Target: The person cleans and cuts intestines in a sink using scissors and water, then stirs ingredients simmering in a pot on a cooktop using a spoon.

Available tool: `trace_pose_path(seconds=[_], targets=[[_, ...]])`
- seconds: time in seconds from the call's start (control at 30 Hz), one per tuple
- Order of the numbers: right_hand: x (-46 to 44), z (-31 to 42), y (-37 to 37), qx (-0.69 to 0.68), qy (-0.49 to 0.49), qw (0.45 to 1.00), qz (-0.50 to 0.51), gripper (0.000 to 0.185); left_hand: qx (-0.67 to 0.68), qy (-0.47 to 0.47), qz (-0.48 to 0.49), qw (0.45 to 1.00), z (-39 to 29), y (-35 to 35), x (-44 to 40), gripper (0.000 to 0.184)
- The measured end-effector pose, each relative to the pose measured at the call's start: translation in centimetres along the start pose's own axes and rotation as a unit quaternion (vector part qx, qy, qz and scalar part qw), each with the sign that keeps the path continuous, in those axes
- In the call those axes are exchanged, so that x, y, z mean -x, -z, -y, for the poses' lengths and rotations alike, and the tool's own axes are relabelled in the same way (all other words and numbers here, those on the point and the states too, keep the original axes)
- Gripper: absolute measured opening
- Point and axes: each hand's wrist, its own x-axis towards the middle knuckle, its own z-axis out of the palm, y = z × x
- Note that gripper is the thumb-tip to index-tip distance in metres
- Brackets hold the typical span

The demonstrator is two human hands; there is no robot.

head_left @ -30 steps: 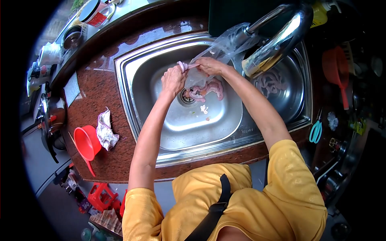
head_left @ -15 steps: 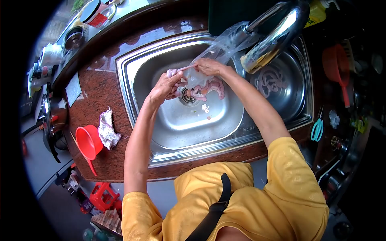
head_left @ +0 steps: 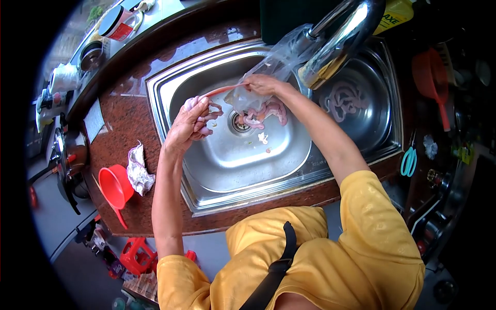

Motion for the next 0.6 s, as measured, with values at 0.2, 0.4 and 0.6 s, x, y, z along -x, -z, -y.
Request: trace_pose_path(seconds=[0.2,0.4,0.6], targets=[[-1.5,-4.5,-3.3,-0.083,0.076,0.992,-0.063,0.018,0.044,-0.023,0.013,0.999,-1.2,0.9,1.6,0.024],[-2.2,-7.0,-5.5,-0.137,0.108,0.978,-0.118,0.018,0.086,-0.059,0.011,0.994,-2.5,2.1,3.7,0.026],[-0.5,-3.6,-4.1,0.034,-0.058,0.992,-0.107,0.022,0.121,-0.138,-0.011,0.983,-4.6,3.2,6.4,0.026]])
